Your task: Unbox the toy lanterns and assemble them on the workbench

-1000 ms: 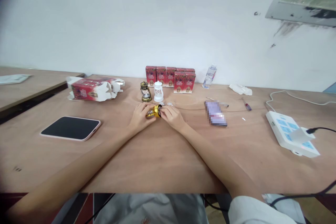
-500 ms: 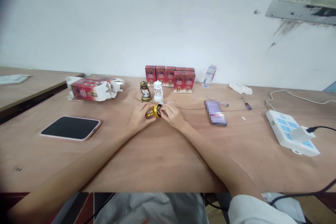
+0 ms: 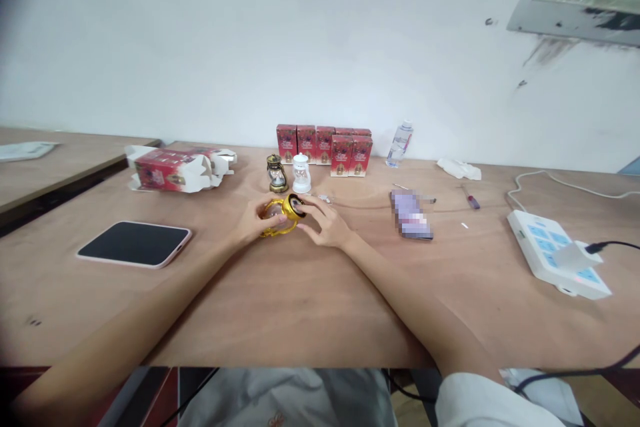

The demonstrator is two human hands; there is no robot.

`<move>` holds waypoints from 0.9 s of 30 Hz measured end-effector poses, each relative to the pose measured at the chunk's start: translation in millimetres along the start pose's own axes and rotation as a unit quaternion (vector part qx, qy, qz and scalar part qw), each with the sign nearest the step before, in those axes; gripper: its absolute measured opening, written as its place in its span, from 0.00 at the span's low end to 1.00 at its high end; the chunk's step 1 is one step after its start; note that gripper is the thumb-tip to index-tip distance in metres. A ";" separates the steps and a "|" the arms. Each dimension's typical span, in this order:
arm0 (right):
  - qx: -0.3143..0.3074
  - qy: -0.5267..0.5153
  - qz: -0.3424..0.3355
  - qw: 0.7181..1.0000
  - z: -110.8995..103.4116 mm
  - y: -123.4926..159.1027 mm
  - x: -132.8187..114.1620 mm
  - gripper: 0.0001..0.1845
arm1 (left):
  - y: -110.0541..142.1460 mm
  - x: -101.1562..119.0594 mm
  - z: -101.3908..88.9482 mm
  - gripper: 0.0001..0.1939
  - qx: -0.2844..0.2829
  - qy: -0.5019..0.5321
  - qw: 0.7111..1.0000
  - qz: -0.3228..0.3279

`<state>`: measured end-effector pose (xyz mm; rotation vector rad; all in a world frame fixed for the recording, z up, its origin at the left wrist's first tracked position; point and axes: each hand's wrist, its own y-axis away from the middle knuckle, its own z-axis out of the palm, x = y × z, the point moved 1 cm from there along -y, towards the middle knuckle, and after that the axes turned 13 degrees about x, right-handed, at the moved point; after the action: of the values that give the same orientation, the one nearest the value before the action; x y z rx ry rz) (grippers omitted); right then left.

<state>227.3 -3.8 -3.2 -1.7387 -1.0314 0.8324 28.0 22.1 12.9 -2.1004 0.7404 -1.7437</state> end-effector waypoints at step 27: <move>0.020 0.011 -0.034 0.999 9.2 2.2 -13.1 0.11 | -7.0 -12.8 -12.5 0.21 -0.154 0.179 0.932 -0.274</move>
<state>214.5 -12.8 -7.2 -1.6659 -1.0465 0.7830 15.5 36.2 8.9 -2.3872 0.5767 -2.5002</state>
